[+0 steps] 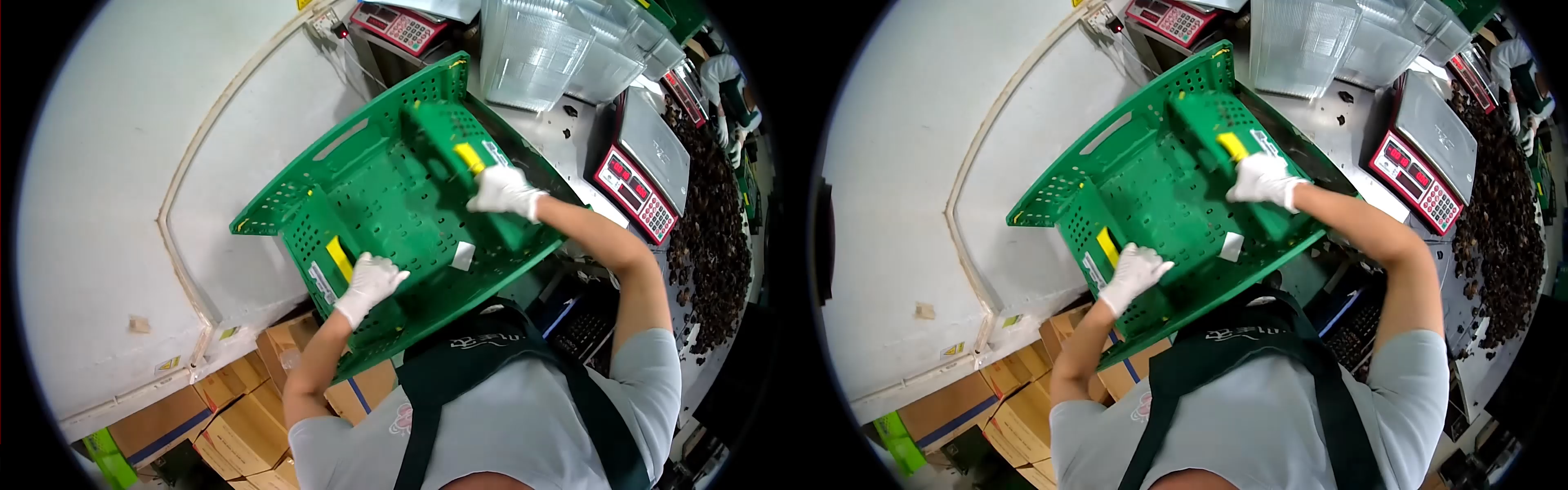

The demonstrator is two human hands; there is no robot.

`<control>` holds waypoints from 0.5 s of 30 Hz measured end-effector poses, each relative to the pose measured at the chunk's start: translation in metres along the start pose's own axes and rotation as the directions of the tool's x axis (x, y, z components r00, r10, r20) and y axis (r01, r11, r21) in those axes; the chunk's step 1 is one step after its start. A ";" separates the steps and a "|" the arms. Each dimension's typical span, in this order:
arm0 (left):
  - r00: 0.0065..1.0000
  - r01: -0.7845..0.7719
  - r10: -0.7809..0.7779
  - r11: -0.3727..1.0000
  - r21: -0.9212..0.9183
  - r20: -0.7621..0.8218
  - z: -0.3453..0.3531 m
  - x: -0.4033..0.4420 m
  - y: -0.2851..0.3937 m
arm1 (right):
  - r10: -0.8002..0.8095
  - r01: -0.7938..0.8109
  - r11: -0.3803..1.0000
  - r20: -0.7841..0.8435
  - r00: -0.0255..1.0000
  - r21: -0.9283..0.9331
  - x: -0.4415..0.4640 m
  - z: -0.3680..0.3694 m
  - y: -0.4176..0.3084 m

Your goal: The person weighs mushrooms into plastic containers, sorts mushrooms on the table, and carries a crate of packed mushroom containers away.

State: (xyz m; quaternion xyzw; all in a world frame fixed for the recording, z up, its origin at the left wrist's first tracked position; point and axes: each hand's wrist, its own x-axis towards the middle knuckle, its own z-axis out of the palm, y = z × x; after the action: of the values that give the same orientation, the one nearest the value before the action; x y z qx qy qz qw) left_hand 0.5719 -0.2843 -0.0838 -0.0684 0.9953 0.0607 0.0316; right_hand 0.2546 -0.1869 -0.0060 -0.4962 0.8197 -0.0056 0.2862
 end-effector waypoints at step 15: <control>0.700 0.695 -0.713 0.689 0.206 0.024 -0.106 -0.103 -0.054 | 0.110 -0.066 0.993 -0.622 0.775 0.094 -0.081 -0.064 0.114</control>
State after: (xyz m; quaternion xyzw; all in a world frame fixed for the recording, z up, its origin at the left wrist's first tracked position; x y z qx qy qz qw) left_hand 0.6753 -0.3374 0.0222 -0.4387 0.8909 -0.0433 0.1093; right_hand 0.1592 -0.0809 0.0518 -0.4176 0.8897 -0.1840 0.0140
